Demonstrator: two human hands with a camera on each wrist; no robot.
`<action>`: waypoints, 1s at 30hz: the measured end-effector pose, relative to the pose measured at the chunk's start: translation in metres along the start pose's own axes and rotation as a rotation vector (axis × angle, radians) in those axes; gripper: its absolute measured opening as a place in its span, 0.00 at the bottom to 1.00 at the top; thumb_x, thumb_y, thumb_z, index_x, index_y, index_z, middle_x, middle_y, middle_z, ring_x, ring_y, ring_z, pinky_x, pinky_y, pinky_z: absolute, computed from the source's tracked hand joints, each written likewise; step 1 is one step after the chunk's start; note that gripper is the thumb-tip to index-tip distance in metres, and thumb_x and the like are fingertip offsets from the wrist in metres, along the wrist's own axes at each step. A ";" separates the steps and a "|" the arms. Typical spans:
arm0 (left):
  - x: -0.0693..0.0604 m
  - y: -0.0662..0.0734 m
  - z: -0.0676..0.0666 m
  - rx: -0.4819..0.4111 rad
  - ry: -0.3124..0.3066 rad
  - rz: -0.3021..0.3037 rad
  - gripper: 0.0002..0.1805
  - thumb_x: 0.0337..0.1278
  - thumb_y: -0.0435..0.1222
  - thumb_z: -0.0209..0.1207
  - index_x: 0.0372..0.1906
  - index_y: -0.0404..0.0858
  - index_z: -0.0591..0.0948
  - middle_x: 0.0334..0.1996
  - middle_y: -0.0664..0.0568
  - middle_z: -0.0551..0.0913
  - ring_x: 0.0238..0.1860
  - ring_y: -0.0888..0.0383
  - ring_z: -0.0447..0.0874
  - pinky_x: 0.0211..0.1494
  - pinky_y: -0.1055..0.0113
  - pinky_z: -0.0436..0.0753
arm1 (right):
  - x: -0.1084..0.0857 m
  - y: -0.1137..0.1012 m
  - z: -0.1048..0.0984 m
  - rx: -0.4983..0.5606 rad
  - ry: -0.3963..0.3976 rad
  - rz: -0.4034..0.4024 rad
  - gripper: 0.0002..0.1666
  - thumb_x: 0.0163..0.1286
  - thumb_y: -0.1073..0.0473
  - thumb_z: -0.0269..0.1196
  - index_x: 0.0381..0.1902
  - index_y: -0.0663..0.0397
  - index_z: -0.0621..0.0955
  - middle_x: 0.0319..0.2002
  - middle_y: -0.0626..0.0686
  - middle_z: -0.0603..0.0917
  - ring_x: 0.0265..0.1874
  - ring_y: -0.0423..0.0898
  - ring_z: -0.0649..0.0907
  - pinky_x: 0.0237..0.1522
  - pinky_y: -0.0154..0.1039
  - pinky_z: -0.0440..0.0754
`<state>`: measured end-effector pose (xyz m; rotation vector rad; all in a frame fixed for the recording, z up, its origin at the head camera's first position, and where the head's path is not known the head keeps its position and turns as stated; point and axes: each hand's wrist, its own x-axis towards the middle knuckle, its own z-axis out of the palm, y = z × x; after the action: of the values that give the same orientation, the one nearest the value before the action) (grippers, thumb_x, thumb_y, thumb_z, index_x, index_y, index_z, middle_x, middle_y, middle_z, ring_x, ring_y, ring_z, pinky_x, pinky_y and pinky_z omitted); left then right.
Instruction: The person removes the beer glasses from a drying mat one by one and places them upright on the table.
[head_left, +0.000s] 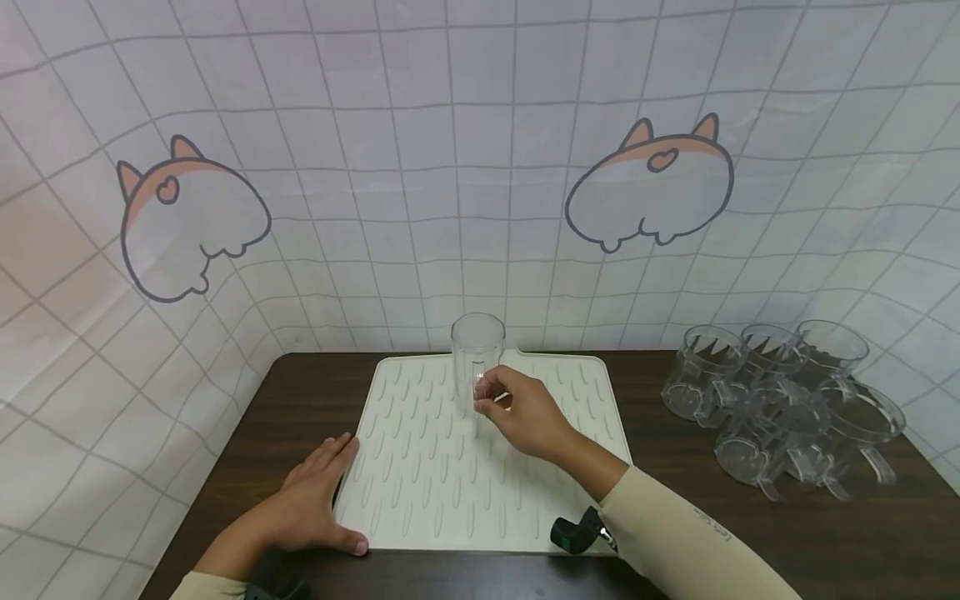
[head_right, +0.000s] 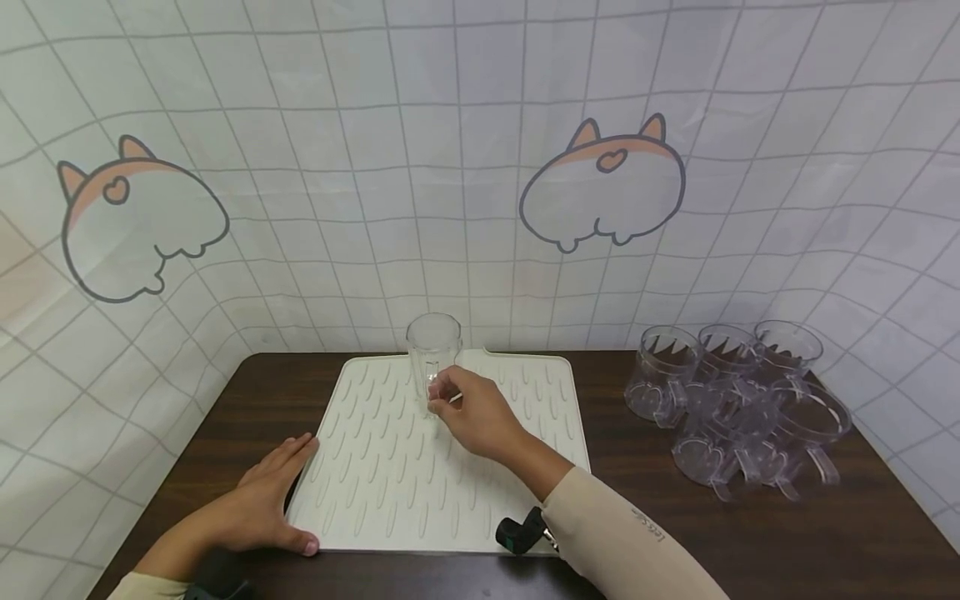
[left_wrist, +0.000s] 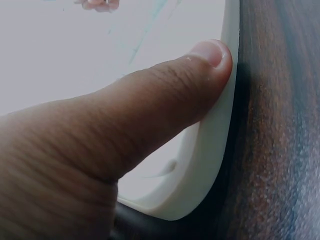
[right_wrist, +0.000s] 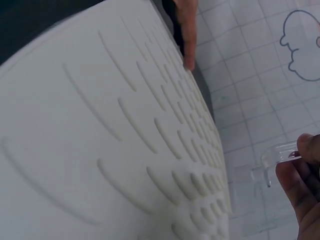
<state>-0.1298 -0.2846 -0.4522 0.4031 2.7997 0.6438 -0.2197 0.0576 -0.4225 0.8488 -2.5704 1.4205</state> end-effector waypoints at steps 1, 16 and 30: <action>0.000 0.000 0.000 0.000 -0.002 -0.004 0.82 0.21 0.72 0.76 0.80 0.31 0.53 0.79 0.34 0.50 0.78 0.30 0.44 0.67 0.24 0.52 | -0.003 0.000 -0.003 -0.001 0.001 -0.003 0.08 0.71 0.63 0.69 0.43 0.48 0.79 0.39 0.40 0.84 0.43 0.39 0.83 0.45 0.35 0.83; 0.002 -0.004 0.003 -0.003 0.000 -0.007 0.82 0.20 0.72 0.76 0.80 0.30 0.53 0.80 0.33 0.50 0.78 0.29 0.44 0.68 0.24 0.51 | -0.044 -0.002 -0.038 -0.012 0.000 -0.041 0.11 0.68 0.66 0.70 0.41 0.48 0.79 0.39 0.41 0.84 0.42 0.40 0.85 0.45 0.38 0.85; 0.002 -0.003 0.004 -0.003 0.005 -0.003 0.82 0.20 0.72 0.76 0.80 0.30 0.53 0.79 0.33 0.50 0.77 0.28 0.44 0.67 0.24 0.52 | -0.077 -0.001 -0.059 0.009 0.041 -0.050 0.13 0.66 0.69 0.71 0.39 0.47 0.80 0.38 0.41 0.84 0.39 0.38 0.85 0.44 0.37 0.85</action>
<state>-0.1306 -0.2850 -0.4573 0.3970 2.8033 0.6497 -0.1650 0.1377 -0.4132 0.8698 -2.4968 1.4220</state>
